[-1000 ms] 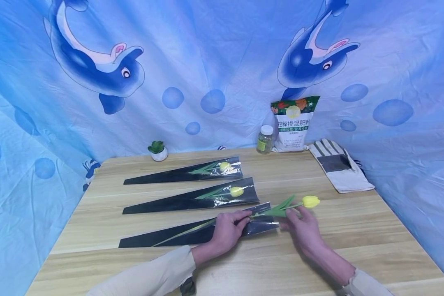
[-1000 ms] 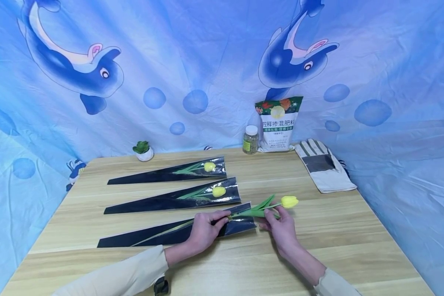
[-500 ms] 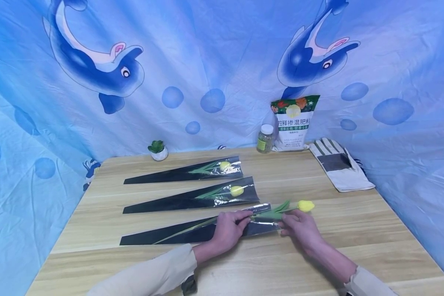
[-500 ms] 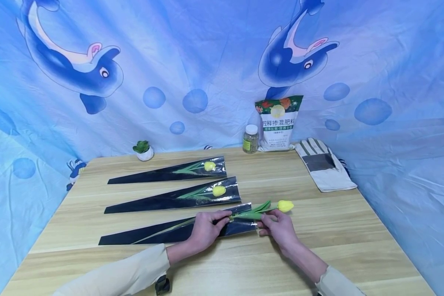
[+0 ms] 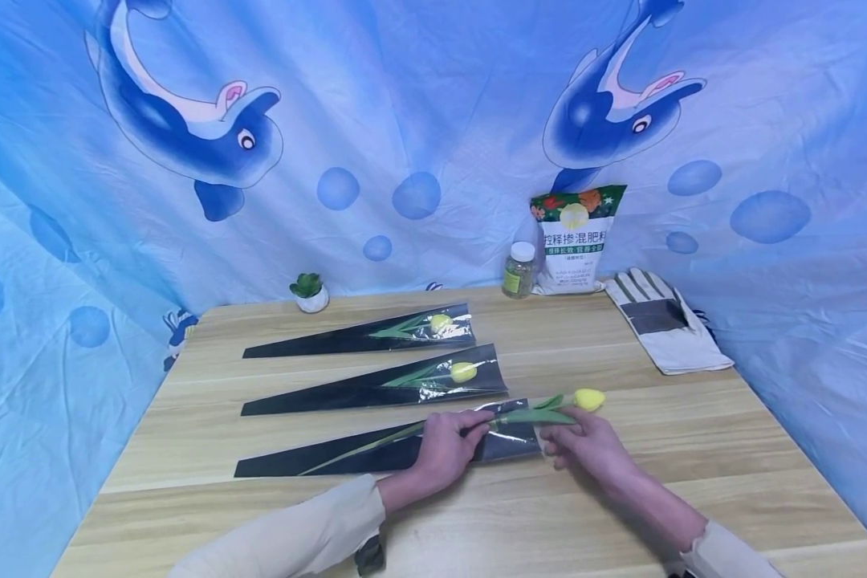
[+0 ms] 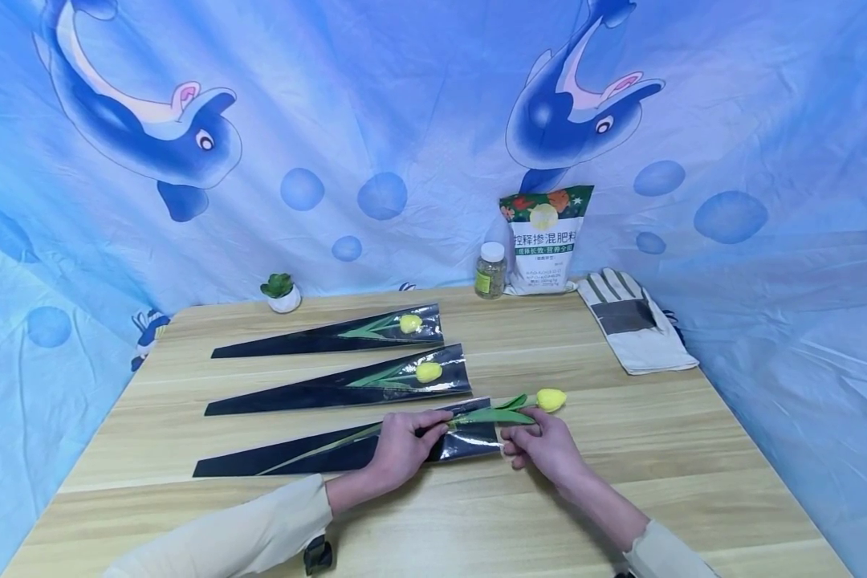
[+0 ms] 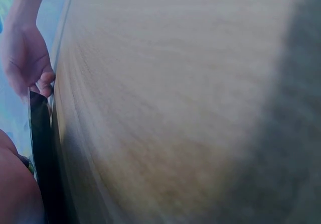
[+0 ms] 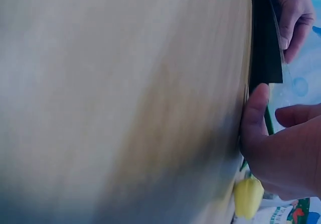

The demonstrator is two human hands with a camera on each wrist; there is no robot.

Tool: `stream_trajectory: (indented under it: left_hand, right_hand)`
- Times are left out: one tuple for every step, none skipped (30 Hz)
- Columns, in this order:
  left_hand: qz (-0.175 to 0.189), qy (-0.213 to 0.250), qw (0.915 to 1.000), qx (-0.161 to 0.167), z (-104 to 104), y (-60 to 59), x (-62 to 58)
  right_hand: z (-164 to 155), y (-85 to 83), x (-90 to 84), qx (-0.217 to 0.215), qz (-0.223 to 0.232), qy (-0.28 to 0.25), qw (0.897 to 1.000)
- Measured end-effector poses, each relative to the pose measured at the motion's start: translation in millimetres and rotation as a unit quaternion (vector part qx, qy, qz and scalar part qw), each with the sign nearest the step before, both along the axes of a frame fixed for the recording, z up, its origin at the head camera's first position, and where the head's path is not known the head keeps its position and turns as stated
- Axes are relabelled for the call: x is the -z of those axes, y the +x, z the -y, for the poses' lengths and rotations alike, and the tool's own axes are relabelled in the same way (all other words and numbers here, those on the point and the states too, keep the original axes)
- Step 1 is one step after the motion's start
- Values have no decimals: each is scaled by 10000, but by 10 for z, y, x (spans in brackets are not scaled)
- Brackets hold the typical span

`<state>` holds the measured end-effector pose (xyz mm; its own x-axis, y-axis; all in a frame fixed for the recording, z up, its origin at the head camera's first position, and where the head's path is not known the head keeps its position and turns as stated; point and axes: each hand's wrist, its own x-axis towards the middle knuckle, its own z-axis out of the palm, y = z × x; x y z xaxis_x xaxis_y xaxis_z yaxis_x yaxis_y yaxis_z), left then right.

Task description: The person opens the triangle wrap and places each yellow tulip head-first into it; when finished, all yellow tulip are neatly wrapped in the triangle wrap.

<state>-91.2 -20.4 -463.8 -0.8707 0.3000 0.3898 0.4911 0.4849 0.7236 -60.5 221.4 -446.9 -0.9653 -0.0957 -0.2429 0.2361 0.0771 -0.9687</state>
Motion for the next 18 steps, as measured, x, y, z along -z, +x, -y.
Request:
stream_trajectory:
  left_hand:
    - [14,-8,10000,-10,-1,0,0]
    - [28,-13,10000,-21,-3,0,-2]
    - [58,-9,10000,-24,-4,0,-3]
    - [81,0,10000,-25,-5,0,-5]
    - [99,2,9999,-24,-6,-3,-5]
    - [103,8,9999,-18,-6,-4,-5]
    - [102,13,9999,-15,-5,-7,-4]
    - [107,26,9999,-4,-5,-11,-3]
    - [93,27,10000,5,-4,-14,-2]
    - [86,33,10000,12,-2,-17,0]
    - [80,43,10000,14,0,-20,0]
    - [53,45,10000,10,2,-22,2]
    - [39,52,10000,3,3,-26,5]
    - [31,67,10000,7,4,-27,6]
    - [11,77,10000,7,4,-27,9]
    - [14,96,10000,12,4,-26,11]
    - [8,109,9999,10,4,-24,14]
    - [3,117,9999,16,3,-20,17]
  right_hand:
    - [-15,5,-11,-121,-28,102,9999]
    - [-31,12,-23,-238,-60,237,9994]
    - [-50,20,-38,-342,-137,474,9982]
    - [-71,27,-57,-457,-243,799,9955]
    - [-89,33,-80,-523,-396,1197,9906]
    - [-112,39,-107,-605,-610,1612,9832]
    - [-137,44,-136,-663,-838,2016,9736]
    - [-165,46,-169,-692,-1079,2415,9619]
    - [-198,43,-203,-717,-1380,2793,9475]
    - [-235,31,-235,-734,-1701,3134,9314]
    - [-275,9,-264,-704,-2047,3450,9133]
    - [-318,-19,-287,-665,-2382,3709,8951]
    - [-365,-52,-302,-594,-2666,3959,8768]
    - [-411,-85,-311,-534,-2905,4196,8583]
    - [-457,-120,-310,-492,-3088,4418,8408]
    - [-502,-157,-301,-481,-3213,4606,8260]
    - [-545,-191,-283,-509,-3291,4749,8146]
    - [-582,-218,-261,-613,-3318,4811,8092]
